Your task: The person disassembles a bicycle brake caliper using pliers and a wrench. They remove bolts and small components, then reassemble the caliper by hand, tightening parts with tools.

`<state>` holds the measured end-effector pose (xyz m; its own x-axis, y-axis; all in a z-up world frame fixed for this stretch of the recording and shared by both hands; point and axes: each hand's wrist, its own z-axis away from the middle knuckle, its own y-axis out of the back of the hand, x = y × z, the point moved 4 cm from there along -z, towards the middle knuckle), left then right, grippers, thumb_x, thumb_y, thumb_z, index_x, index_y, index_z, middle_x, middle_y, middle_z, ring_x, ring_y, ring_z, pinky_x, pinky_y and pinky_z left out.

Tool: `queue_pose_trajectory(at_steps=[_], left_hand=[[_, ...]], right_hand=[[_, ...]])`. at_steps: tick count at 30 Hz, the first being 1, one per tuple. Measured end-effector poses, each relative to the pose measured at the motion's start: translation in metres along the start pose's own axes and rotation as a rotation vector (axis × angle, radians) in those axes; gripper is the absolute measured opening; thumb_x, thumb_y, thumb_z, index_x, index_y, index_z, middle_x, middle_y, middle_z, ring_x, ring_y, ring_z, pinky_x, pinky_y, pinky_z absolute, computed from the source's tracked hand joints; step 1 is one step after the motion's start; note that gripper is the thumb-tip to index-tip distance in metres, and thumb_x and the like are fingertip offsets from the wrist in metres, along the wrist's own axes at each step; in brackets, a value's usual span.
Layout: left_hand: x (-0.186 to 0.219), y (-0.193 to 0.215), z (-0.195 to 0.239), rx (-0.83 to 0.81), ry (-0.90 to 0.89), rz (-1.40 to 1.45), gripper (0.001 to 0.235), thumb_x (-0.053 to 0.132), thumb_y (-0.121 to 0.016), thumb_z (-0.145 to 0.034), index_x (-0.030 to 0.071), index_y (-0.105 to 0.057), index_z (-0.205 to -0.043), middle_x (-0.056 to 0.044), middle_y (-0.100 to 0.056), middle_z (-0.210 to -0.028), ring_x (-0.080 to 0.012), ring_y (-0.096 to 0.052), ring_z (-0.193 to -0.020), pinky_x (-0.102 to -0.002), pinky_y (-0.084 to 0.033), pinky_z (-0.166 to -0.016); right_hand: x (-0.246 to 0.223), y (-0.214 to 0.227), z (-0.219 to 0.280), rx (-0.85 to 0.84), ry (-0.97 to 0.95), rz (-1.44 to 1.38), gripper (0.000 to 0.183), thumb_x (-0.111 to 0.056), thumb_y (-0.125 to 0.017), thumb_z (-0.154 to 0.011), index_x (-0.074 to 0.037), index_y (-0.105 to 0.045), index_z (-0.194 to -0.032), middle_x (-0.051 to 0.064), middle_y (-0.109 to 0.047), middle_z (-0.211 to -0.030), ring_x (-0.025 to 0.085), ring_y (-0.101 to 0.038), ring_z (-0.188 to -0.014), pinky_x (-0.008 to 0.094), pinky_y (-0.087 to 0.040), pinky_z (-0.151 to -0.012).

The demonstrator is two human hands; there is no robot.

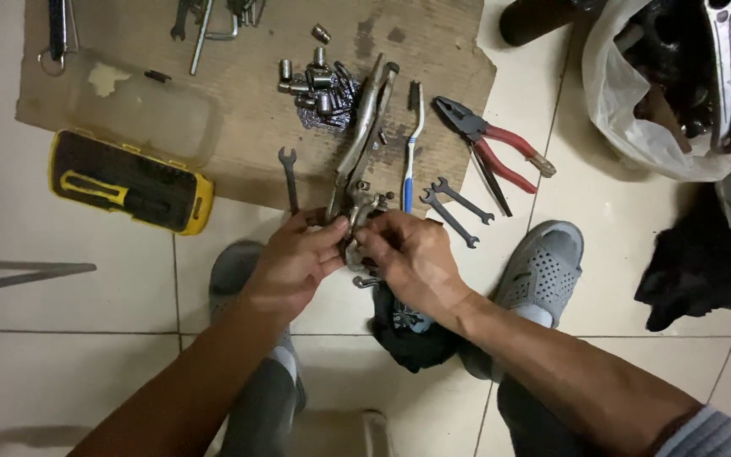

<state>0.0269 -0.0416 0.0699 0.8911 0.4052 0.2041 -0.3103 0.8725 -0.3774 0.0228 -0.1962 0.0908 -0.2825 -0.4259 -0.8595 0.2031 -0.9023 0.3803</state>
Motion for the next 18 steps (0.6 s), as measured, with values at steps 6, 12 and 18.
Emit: queue_pose_trajectory(at_steps=[6,12,18], left_hand=[[0.000,-0.004,0.001,0.018,0.013,-0.037,0.056,0.023,-0.080,-0.085,0.009,-0.050,-0.130,-0.001,-0.042,-0.098,-0.0177,-0.049,-0.097,-0.036,-0.046,-0.097],[-0.004,0.011,-0.015,-0.070,-0.082,0.034,0.043,0.020,-0.078,-0.087,0.006,-0.056,-0.121,-0.007,-0.052,-0.099,-0.0246,-0.059,-0.098,-0.043,-0.052,-0.092],[0.001,0.012,-0.012,-0.094,-0.085,0.091,0.037,0.016,-0.077,-0.087,0.012,-0.054,-0.115,-0.006,-0.053,-0.100,-0.0250,-0.062,-0.099,-0.043,-0.053,-0.093]], right_hand=[[-0.004,0.002,0.001,0.002,0.078,0.064,0.008,-0.012,-0.075,-0.088,-0.003,-0.075,-0.088,0.017,-0.072,-0.065,0.035,-0.072,-0.061,0.038,-0.056,-0.055],[-0.020,0.005,0.000,0.017,0.134,0.006,0.016,-0.023,-0.074,-0.091,-0.007,-0.074,-0.095,0.015,-0.072,-0.071,0.030,-0.072,-0.066,0.041,-0.059,-0.064],[0.039,0.039,-0.034,0.213,0.235,0.517,0.027,-0.027,-0.074,-0.095,-0.001,-0.066,-0.097,0.017,-0.067,-0.072,0.040,-0.070,-0.071,0.047,-0.055,-0.063]])
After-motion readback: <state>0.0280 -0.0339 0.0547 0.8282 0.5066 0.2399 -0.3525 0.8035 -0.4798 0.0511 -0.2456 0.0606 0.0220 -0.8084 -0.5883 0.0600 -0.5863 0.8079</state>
